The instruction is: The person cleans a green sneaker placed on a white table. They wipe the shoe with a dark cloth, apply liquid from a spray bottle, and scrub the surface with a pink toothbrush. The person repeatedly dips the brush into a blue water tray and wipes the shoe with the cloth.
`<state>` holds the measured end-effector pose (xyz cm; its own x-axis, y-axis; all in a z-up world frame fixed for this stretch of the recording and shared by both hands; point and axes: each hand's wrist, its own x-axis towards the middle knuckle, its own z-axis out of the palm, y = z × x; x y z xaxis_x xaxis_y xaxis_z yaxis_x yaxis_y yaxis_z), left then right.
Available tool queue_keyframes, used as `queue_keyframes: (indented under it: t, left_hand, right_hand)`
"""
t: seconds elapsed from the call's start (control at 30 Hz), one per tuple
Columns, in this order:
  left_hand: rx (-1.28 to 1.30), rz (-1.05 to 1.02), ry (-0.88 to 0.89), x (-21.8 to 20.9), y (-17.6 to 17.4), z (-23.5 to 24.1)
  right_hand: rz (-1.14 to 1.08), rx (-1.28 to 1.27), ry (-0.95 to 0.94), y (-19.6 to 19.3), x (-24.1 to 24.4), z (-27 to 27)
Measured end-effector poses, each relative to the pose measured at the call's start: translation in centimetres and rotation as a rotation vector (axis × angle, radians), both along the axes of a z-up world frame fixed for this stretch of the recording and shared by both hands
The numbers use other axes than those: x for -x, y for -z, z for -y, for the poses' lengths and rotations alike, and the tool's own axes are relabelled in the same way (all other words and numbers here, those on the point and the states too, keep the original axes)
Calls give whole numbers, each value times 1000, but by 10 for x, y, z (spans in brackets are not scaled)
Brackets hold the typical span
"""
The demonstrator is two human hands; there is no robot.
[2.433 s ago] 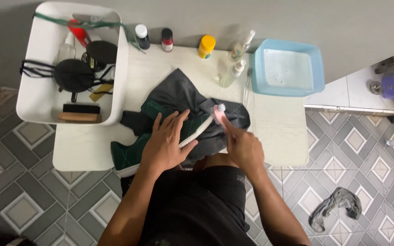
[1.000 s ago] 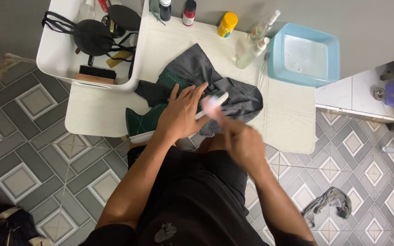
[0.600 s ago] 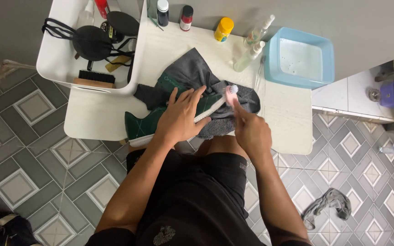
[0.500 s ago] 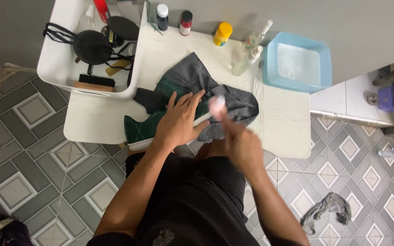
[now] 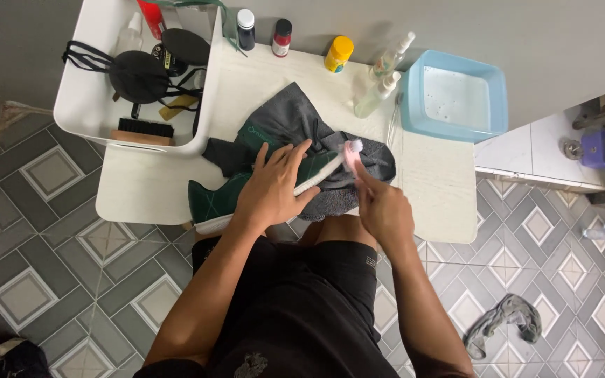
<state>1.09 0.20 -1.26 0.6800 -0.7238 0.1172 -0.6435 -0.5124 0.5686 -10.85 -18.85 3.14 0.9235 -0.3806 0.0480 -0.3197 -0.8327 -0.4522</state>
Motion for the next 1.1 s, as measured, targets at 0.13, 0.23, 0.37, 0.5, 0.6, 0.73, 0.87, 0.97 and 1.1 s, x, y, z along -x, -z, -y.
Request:
queue_keyframes:
  t: [0.13,0.23,0.37,0.5,0.6,0.73,0.87,0.97,1.1]
  left_hand:
    - [18,-19,-14,1,-1,1]
    - [9,19,-16,2,0,0]
    - [8,-14,-8,5,-4,-1]
    - [2,53,-28,4,1,0]
    - [-10,3,-4,4,-4,0]
    - [-17,0,-15,1,-4,2]
    - [-63,11,-4,3,-2,0]
    - [-63,-13,-5,6,-10,0]
    - [-73,3,-7,4,-5,1]
  right_hand:
    - [-11,-104,-4,-17,4,-30]
    - [-29,-82,-126,-18,7,-36]
    - [23,-69,-21,-23,-3,-25]
    - [-76,-65,-117,-18,8,-35]
    - [20,-49,-10,7,-3,1]
    - [14,-68,-34,-6,0,-10]
    - [-18,-93,-97,-2,0,-3]
    - [-16,-95,-45,-7,-4,-1]
    - [-65,-136,-106,-14,6,-14]
